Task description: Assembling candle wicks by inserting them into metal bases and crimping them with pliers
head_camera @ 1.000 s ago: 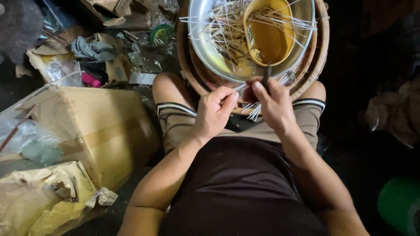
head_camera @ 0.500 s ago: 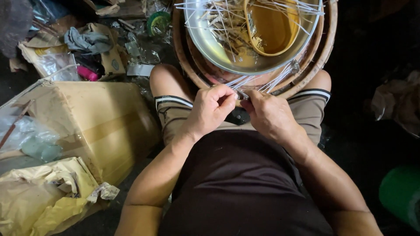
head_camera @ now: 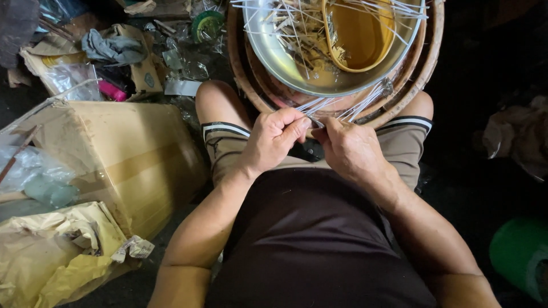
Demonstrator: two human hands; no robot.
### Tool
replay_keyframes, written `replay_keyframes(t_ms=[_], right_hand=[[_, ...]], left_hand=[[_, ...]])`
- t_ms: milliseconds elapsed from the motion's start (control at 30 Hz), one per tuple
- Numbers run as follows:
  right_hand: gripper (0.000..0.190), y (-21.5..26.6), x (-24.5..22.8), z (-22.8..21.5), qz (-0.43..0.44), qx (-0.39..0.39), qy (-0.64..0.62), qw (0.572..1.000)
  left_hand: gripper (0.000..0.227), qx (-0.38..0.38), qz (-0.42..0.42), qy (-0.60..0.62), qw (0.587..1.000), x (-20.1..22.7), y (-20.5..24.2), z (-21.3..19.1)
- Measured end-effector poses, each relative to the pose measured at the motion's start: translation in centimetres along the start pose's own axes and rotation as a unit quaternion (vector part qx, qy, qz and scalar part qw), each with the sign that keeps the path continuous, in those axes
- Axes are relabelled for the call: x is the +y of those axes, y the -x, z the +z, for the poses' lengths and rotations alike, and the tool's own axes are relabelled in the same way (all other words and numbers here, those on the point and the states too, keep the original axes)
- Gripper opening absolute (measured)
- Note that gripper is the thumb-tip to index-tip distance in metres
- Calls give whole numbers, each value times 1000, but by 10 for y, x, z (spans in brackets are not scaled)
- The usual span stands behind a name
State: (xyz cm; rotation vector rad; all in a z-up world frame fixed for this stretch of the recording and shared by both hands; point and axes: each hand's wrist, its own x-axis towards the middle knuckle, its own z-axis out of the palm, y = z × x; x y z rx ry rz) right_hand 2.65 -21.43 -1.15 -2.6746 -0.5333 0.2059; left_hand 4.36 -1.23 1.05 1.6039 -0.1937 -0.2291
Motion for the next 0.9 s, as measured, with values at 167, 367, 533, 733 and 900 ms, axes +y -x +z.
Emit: replay_keyframes(t_ms=[167,367,533,733,900], right_hand=[[28,5,-10,-1,80,-146,-525,835],[35,-3,-5,4,102,-132,-611,774],[41,3,4,7,101,-182,-549,810],[26,5,9,2,154,-75,-466,868],[12,11,23,13,123,75,-560,816]], left_hand=[[21,-23,29,-10,999,-19,0,-4],[17,91,177,-158,967,-36,-3,4],[8,157,356,-348,853,-62,0,22],[8,171,131,-197,956,-33,7,33],[12,11,-62,112,992,-27,12,37]])
